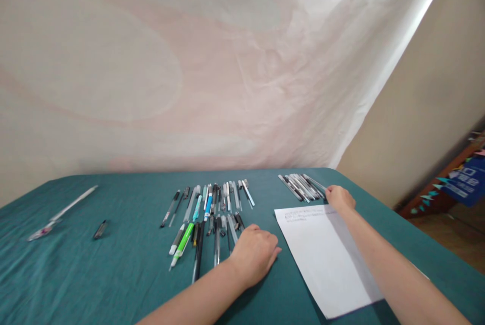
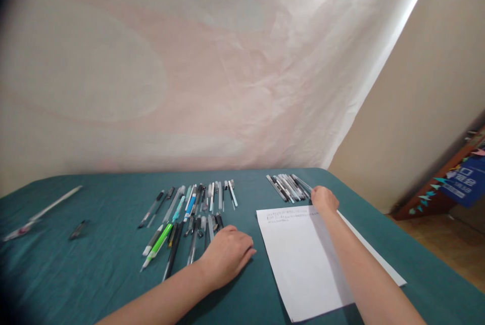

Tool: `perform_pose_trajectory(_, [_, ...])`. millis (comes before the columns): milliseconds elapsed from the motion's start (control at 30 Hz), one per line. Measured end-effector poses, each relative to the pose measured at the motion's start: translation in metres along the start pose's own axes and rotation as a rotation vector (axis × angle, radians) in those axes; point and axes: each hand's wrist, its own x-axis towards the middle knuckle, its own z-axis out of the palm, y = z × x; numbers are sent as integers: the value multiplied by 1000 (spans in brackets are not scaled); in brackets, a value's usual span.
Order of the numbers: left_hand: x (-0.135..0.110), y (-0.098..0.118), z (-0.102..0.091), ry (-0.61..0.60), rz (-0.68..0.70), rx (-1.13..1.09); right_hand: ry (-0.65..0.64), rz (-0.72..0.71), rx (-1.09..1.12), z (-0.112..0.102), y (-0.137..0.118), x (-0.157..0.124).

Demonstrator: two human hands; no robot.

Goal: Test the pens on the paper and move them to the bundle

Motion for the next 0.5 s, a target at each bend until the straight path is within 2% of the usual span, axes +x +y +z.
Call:
perform_pose_trajectory(167, [-1, 0, 1, 6, 10, 5, -21, -16, 34, 2, 4, -2])
perform_pose_trajectory(300, [-1, 0, 2, 8, 11, 10, 25, -47, 76, -3, 1, -6])
perform_pose_trajectory(400, [0, -1, 3, 7, 13, 5, 114, -102, 126, -10, -13, -13])
perform_pose_trajectory(500, [-1, -1, 3, 7, 20, -7, 155, -211, 199, -15, -42, -25])
